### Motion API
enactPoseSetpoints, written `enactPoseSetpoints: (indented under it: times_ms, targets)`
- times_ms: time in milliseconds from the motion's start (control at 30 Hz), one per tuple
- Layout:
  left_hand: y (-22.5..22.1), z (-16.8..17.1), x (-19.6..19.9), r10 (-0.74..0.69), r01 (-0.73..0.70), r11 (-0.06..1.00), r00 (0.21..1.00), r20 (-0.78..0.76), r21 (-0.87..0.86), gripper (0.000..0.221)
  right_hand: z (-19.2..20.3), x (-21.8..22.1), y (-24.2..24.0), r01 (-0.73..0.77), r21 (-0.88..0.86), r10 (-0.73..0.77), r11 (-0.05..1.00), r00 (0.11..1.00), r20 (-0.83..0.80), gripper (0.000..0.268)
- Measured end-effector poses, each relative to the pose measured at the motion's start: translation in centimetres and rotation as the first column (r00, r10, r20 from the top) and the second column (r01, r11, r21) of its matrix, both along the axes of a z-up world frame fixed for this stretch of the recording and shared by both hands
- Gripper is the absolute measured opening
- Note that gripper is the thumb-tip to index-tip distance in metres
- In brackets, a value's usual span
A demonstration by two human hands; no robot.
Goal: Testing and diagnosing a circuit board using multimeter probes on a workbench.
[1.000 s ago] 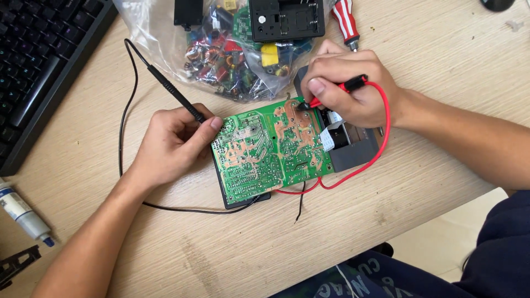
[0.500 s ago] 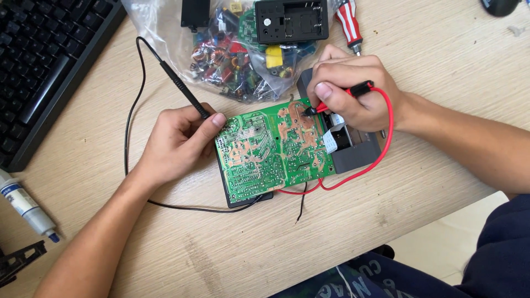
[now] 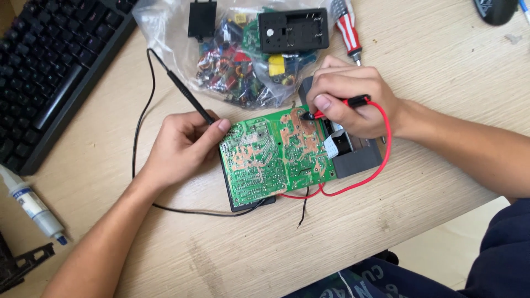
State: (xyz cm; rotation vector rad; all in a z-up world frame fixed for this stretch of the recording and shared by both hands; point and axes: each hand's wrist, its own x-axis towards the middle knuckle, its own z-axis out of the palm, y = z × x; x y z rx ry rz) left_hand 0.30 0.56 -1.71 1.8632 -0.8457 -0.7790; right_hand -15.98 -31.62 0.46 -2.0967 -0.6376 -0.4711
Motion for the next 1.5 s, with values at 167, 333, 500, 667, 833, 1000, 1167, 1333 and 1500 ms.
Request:
enactPoseSetpoints:
  times_ms: [167,333,500,667,833,1000,1167,1333,1500]
  targets:
    - [0.4,-1.7,1.2,-0.064,0.055,0.993,0.994,-0.088,-0.103,0.041,-1.9,0.7,0.2,0.049,0.129,-0.059,0.990,0.996,0.074,0.037]
    - [0.9,-3.5,2.1,-0.088,0.064,0.983,0.987,-0.132,-0.174,0.051,-1.9,0.6,0.3,0.043,0.137,-0.052,0.990,0.996,0.068,0.035]
    - [0.2,-1.7,1.1,-0.071,0.060,0.988,0.995,-0.072,-0.145,0.055,-1.7,0.6,0.4,0.028,0.111,-0.035,0.993,0.997,0.067,0.035]
    - [-0.1,-0.9,0.8,-0.082,0.074,0.988,0.995,-0.056,-0.134,0.054,-1.2,0.6,0.5,0.034,0.087,-0.040,0.996,0.997,0.072,0.033]
    - [-0.2,-0.5,0.8,-0.079,0.072,0.988,0.996,-0.047,-0.135,0.054,-1.6,0.4,0.1,0.033,0.099,-0.038,0.995,0.998,0.047,0.038]
    - [-0.2,-0.5,0.5,-0.093,0.086,0.986,0.995,-0.042,-0.145,0.054,-1.4,0.5,0.4,0.041,0.083,-0.046,0.996,0.997,0.057,0.034]
    - [-0.2,-0.5,0.4,-0.085,0.076,0.986,0.995,-0.056,-0.146,0.054,-1.6,0.2,-0.1,0.047,0.087,-0.050,0.995,0.998,0.037,0.037]
    - [-0.2,-0.5,0.6,-0.093,0.085,0.987,0.994,-0.051,-0.140,0.055,-2.1,0.1,-0.5,0.048,0.094,-0.052,0.994,0.998,0.039,0.039]
    - [-0.2,-0.4,0.5,-0.092,0.085,0.988,0.995,-0.042,-0.132,0.056,-2.3,0.2,-0.4,0.055,0.104,-0.060,0.993,0.997,0.043,0.041]
